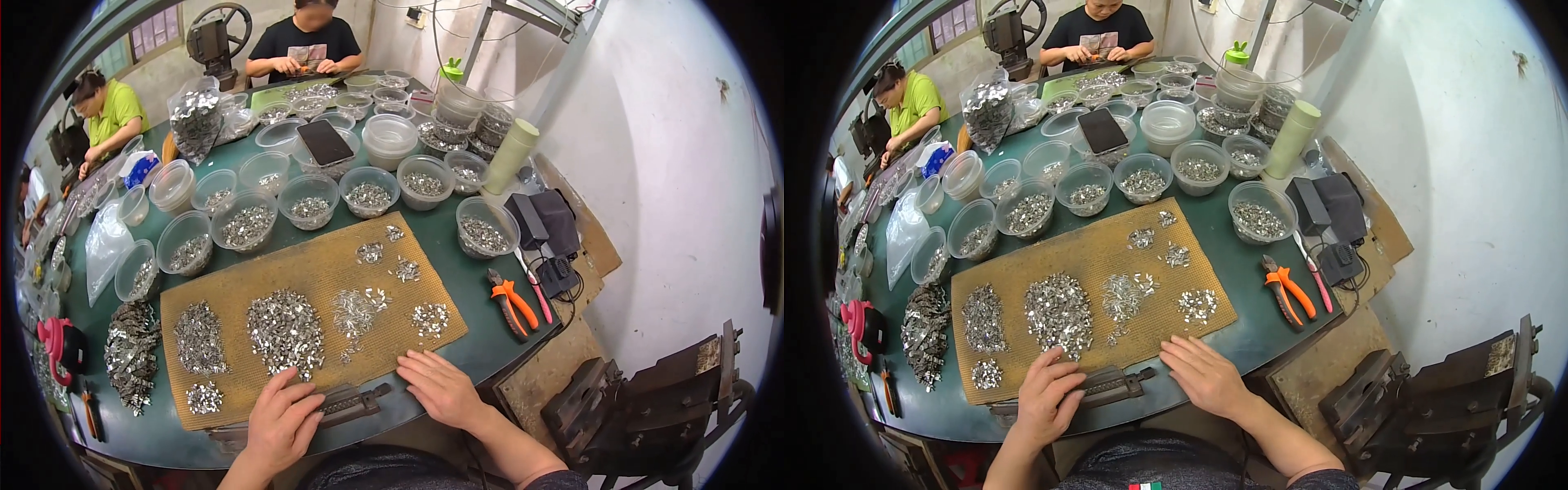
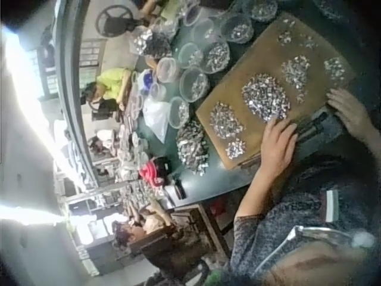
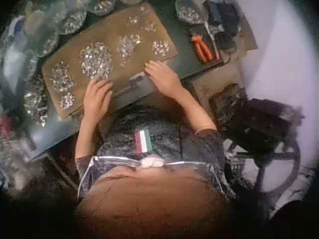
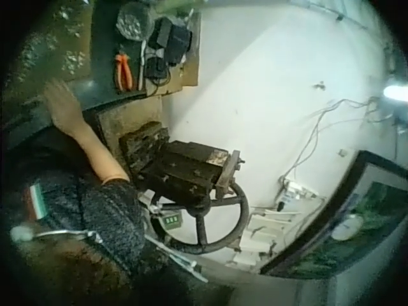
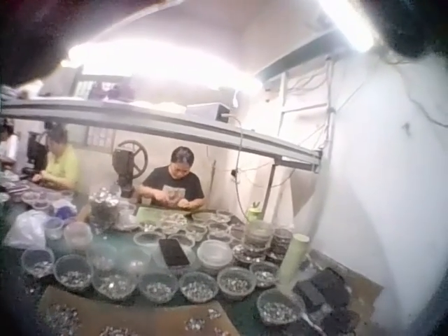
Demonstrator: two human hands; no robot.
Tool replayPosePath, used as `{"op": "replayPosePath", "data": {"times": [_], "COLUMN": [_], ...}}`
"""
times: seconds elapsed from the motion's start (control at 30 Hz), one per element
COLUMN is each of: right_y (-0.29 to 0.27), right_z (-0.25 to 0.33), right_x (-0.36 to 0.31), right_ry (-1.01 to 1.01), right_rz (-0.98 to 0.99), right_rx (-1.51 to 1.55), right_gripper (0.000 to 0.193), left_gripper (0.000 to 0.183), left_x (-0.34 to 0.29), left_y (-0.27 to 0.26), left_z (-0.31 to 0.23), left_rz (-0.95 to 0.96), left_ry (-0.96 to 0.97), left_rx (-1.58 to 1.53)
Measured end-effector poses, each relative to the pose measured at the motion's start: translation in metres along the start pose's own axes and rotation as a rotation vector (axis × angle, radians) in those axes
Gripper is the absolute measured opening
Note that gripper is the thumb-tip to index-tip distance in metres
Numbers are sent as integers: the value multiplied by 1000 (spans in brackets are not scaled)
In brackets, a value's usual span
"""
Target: The person assembles small metal parts into a manual press fixture, then operates the manual press by hand.
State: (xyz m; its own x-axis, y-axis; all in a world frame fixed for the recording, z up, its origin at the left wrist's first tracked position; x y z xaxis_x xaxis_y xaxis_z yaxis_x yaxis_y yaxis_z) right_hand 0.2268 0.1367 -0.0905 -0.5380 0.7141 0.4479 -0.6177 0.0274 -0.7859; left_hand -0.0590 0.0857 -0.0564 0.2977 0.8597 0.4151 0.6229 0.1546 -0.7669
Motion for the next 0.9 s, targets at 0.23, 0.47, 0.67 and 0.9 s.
{"op": "replayPosePath", "data": {"times": [0.23,0.47,0.67,0.9], "right_y": [-28,-40,-38,-30], "right_z": [-37,-48,-55,-55], "right_x": [-3,-2,-7,-3], "right_ry": [237,224,296,284], "right_rz": [-296,-229,-280,-284], "right_rx": [-22,86,96,-91], "right_gripper": [15,10,10,12], "left_gripper": [26,20,18,12], "left_x": [60,109,135,151], "left_y": [12,52,89,131], "left_z": [-9,-30,-33,-39], "left_rz": [52,125,228,223], "left_ry": [139,303,338,362], "left_rx": [5,-39,-71,-54]}}
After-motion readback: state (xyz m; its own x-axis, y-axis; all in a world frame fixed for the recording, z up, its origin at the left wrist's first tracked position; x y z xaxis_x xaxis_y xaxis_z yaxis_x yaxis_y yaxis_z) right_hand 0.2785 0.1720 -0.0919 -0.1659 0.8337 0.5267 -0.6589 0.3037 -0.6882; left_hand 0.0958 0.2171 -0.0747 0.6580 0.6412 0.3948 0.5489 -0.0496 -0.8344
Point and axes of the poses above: each hand's wrist, its own x-axis towards the middle knuckle, its own y-axis out of the palm, z = x × y, the point moved 2 cm from there along x, towards the middle knuckle, and after that the axes turned 3 degrees about x, right-handed, at the moved point
